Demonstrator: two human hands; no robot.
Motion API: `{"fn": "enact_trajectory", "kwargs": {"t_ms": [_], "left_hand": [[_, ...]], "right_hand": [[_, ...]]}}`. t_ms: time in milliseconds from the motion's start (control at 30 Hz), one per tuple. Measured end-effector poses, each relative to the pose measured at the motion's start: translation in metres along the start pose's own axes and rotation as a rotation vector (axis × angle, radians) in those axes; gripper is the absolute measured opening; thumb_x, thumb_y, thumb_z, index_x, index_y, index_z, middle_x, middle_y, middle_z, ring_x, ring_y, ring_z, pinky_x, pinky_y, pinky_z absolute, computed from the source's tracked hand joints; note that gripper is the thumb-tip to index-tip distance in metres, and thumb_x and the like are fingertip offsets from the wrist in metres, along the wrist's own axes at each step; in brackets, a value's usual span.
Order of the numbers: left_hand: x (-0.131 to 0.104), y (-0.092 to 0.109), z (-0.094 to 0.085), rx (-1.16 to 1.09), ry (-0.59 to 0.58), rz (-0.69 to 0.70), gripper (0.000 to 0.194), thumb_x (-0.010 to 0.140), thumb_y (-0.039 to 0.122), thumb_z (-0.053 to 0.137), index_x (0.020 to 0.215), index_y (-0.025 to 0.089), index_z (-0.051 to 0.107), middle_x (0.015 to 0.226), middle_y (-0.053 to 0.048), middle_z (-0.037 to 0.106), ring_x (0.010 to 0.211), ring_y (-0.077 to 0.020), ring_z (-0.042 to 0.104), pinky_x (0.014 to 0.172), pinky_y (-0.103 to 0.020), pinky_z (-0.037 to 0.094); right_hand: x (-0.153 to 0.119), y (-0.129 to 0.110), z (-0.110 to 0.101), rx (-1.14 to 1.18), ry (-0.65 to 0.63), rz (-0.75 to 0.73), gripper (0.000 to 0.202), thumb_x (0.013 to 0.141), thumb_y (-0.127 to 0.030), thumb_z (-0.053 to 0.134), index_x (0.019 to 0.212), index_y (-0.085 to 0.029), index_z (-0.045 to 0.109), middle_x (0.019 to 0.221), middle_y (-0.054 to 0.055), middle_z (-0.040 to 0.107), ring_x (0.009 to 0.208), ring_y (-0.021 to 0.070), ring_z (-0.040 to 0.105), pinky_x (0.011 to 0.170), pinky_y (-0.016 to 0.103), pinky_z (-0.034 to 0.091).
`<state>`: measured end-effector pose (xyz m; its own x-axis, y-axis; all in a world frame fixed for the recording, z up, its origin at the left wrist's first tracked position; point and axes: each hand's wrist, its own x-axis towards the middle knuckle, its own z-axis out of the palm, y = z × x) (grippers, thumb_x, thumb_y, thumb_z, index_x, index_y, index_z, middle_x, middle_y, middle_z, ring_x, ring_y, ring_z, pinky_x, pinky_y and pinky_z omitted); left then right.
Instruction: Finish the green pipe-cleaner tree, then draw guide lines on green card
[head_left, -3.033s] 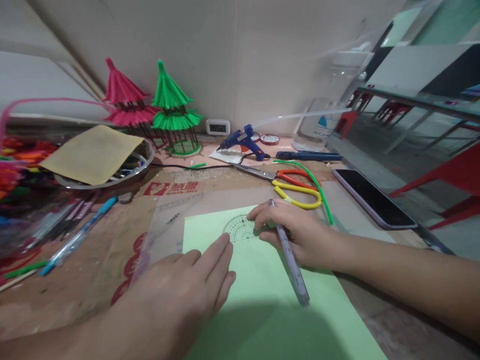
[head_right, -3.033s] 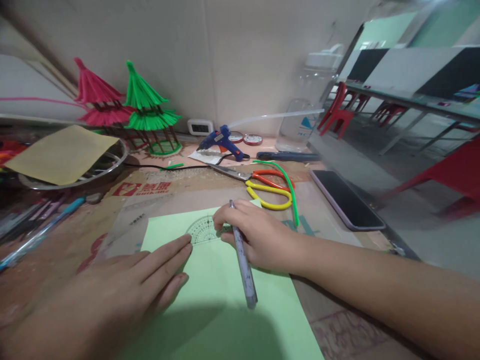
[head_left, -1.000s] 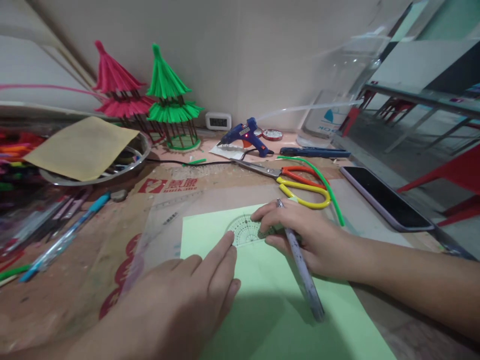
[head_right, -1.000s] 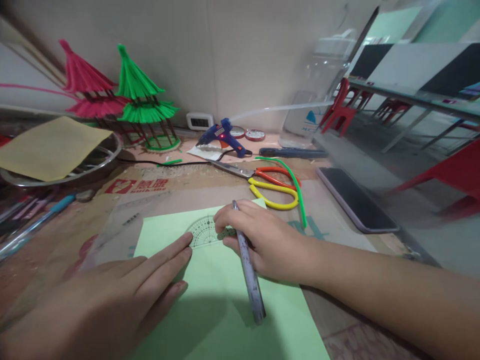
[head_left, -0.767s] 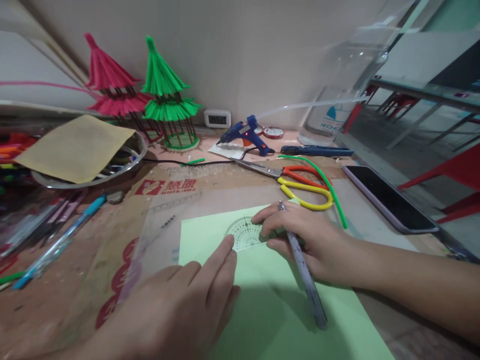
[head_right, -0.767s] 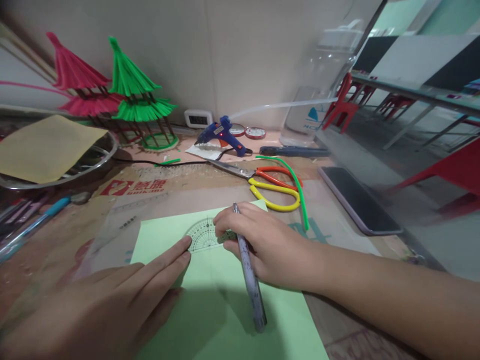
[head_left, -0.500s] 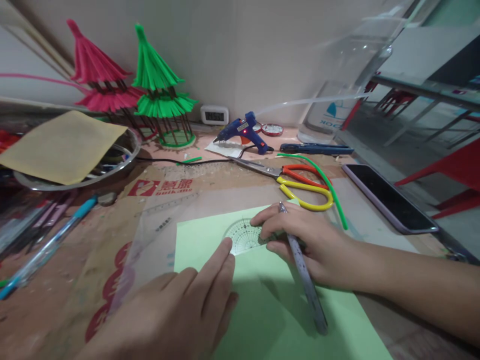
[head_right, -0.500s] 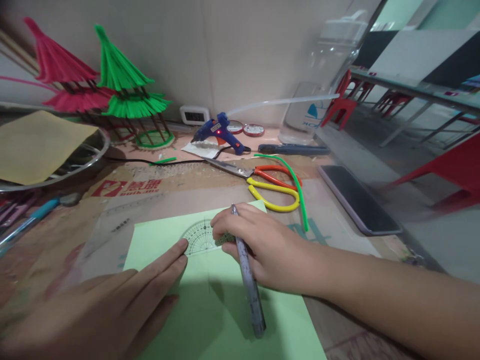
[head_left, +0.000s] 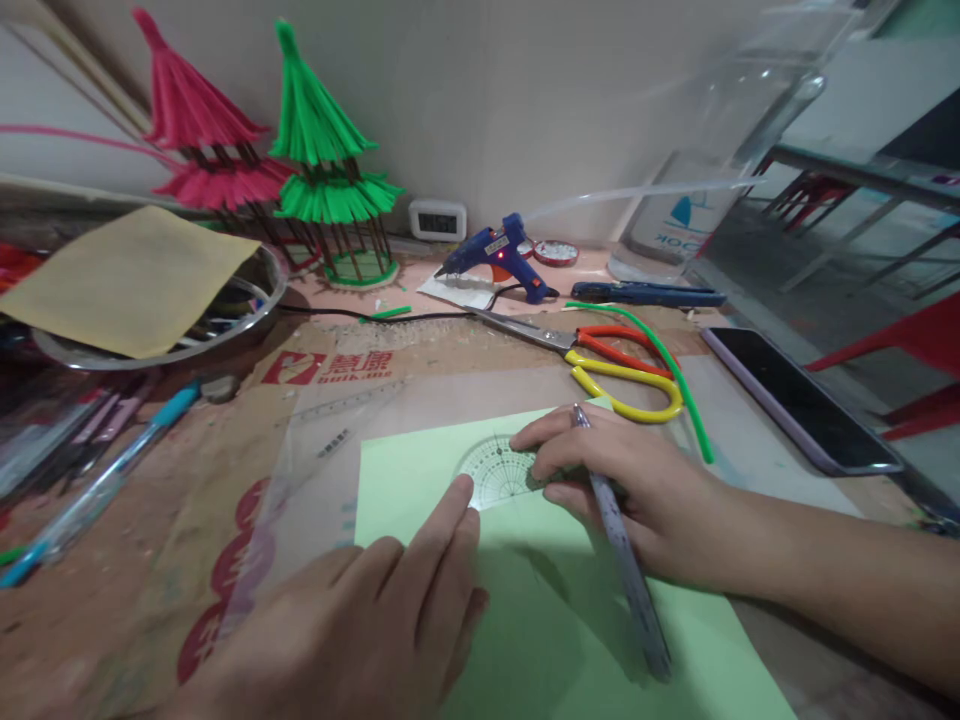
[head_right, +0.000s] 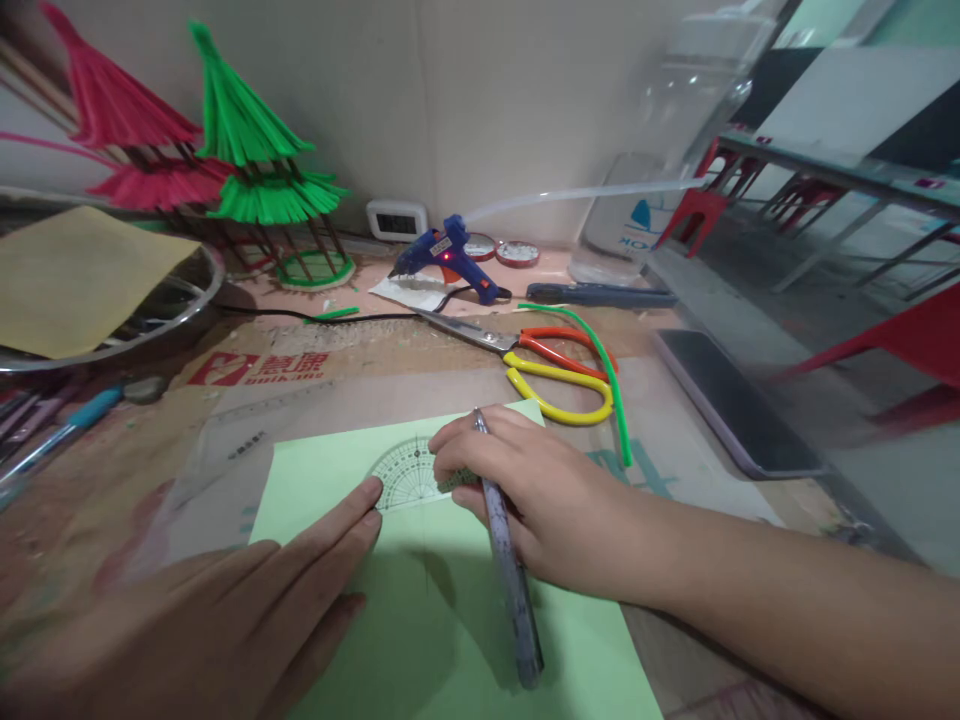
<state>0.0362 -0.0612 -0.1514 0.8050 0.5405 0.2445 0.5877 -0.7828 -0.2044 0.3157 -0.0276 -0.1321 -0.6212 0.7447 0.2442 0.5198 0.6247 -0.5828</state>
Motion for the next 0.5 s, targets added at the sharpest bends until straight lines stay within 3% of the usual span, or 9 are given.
{"fn": "enact_trajectory", "kwargs": {"t_ms": [167, 367, 500], "left_hand": [[0.0033, 0.0007, 0.002, 0.162, 0.078, 0.103, 0.037, 0.104, 0.031, 0.048, 0.13, 0.008, 0.061, 0.145, -0.022, 0.059, 0.078, -0.0194, 0.065, 0.059, -0.036, 0.042], [0.0056, -0.0054, -0.0006, 0.164, 0.132, 0.206, 0.029, 0.103, 0.029, 0.048, 0.122, 0.016, 0.065, 0.135, -0.014, 0.066, 0.118, -0.0244, 0.063, 0.066, -0.035, 0.042], [0.0052, -0.0053, -0.0005, 0.156, 0.121, 0.169, 0.032, 0.103, 0.031, 0.047, 0.124, 0.015, 0.065, 0.138, -0.017, 0.064, 0.1, -0.0221, 0.068, 0.062, -0.036, 0.04]], "right_hand": [[0.0, -0.0006, 0.0005, 0.001, -0.002, 0.01, 0.014, 0.098, -0.014, 0.054, 0.109, -0.022, 0.057, 0.119, 0.01, 0.066, 0.112, 0.0226, 0.061, 0.092, 0.037, 0.051], [0.0002, -0.001, -0.0003, 0.001, -0.006, 0.006, 0.014, 0.098, -0.013, 0.054, 0.109, -0.022, 0.057, 0.118, 0.009, 0.066, 0.113, 0.0223, 0.06, 0.093, 0.037, 0.05], [0.0, -0.0016, -0.0002, -0.014, -0.009, 0.009, 0.013, 0.098, -0.014, 0.054, 0.108, -0.022, 0.057, 0.117, 0.01, 0.066, 0.112, 0.023, 0.061, 0.092, 0.037, 0.051]]}}
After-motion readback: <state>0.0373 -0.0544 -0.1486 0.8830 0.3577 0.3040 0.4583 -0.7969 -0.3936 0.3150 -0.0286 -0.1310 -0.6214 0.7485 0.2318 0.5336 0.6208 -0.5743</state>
